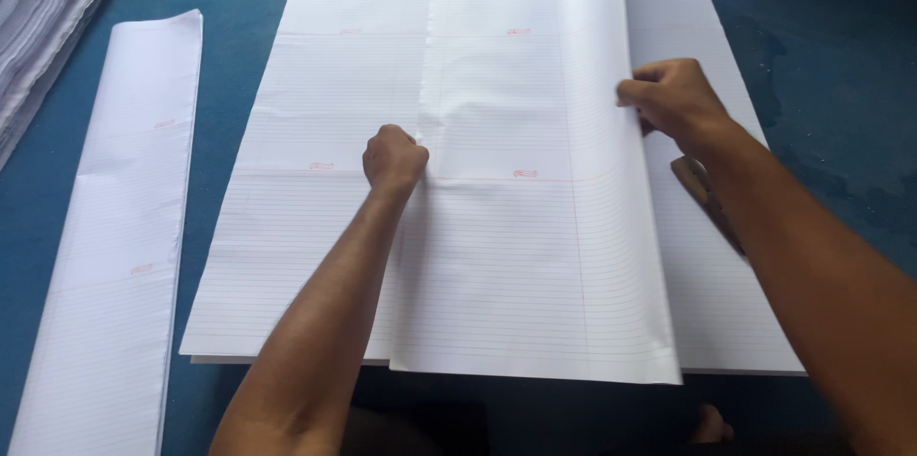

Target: The person folds large sheets of lined paper in half and then in thirds, using a wooden block to press the creases flat. The folded sheets are stacked on the table.

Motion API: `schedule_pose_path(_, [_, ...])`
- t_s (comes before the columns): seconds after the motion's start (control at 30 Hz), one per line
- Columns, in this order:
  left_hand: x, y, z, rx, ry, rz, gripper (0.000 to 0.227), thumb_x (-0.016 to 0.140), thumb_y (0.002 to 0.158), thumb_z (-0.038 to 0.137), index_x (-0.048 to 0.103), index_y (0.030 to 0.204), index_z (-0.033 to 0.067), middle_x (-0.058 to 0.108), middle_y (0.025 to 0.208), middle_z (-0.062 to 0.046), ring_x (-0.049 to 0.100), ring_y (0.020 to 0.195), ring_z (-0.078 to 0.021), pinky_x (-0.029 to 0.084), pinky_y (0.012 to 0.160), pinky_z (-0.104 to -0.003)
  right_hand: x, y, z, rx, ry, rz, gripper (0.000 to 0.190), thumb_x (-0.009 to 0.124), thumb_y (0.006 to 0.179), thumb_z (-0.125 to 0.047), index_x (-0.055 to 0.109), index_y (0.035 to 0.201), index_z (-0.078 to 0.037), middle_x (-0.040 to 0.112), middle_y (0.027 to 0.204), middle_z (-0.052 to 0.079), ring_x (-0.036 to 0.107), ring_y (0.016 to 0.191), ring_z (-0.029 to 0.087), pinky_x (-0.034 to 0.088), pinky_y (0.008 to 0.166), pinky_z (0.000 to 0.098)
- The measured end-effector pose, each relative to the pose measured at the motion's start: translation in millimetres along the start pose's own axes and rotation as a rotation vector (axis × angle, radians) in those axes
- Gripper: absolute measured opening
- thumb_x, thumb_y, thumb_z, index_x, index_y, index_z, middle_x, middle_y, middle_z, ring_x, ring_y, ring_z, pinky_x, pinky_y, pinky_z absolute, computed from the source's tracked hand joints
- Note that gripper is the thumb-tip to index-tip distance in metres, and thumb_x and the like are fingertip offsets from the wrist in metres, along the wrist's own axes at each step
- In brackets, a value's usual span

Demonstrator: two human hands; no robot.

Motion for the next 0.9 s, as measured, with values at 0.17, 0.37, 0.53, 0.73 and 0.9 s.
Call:
schedule_pose_path(0.17, [-0.8, -2.1, -0.4, -0.002, 0.004, -0.034, 0.008, 0.069, 0.080, 0.006, 0.077, 0.082, 0.0050, 0.077, 0.082, -0.013, 0.076, 0.075, -0.0249, 0.060, 0.074, -0.039, 40.7, -3.0, -49.3, -0.135, -0.307, 0.017, 0.046, 0.074, 0.082, -0.030, 0.072, 0.112, 0.005, 0.073, 0.099, 0.024, 0.072, 0.088, 0.032, 0.060, 0.080, 0.0437])
schedule_pose_path(0.37, [-0.3, 0.2, -2.4, 0.027, -0.024, -0.016, 0.013, 0.072, 0.076, 0.006, 0.073, 0.089, 0.0056, 0.076, 0.085, -0.013, 0.074, 0.078, -0.0240, 0.060, 0.074, -0.038, 94.1, -12.4, -53.1, 0.007, -0.424, -0.071, 0.068, 0.073, 0.085, -0.049, 0.060, 0.132, 0.000, 0.060, 0.132, 0.027, 0.059, 0.121, 0.041, 0.052, 0.099, 0.0530])
schedule_pose_path(0.53, [1.9, 1.6, -4.5, 0.022, -0.043, -0.029, 0.019, 0.071, 0.076, 0.005, 0.071, 0.095, 0.0045, 0.076, 0.089, -0.014, 0.075, 0.082, -0.0243, 0.060, 0.075, -0.039, 110.3, -14.4, -37.4, 0.017, -0.470, -0.038, 0.050, 0.059, 0.096, -0.035, 0.057, 0.141, -0.014, 0.053, 0.144, 0.019, 0.049, 0.131, 0.042, 0.043, 0.105, 0.0602])
schedule_pose_path(0.73, [-5.8, -0.9, -0.9, 0.033, -0.049, -0.016, 0.015, 0.072, 0.075, 0.007, 0.072, 0.090, 0.0044, 0.074, 0.086, -0.014, 0.074, 0.079, -0.0249, 0.059, 0.074, -0.039, 105.4, -4.8, -21.1, -0.280, -0.381, 0.000, 0.060, 0.063, 0.088, -0.029, 0.058, 0.145, -0.013, 0.056, 0.150, 0.017, 0.052, 0.138, 0.038, 0.048, 0.116, 0.0527])
schedule_pose_path(0.9, [-8.0, -6.2, 2.1, -0.024, -0.016, -0.092, 0.004, 0.069, 0.080, 0.007, 0.071, 0.076, 0.0048, 0.075, 0.075, -0.012, 0.076, 0.072, -0.0247, 0.060, 0.066, -0.041, 117.2, -3.5, 4.6, -0.091, -0.421, -0.040, 0.112, 0.078, 0.069, -0.066, 0.029, 0.156, -0.015, 0.023, 0.159, 0.027, 0.027, 0.146, 0.045, 0.036, 0.113, 0.0592])
Point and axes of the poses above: each hand's wrist, its own y-axis towards the middle knuckle, its own x-axis out of the palm, z = x × y, the point moved 7 cm from there along y, towards the middle knuckle
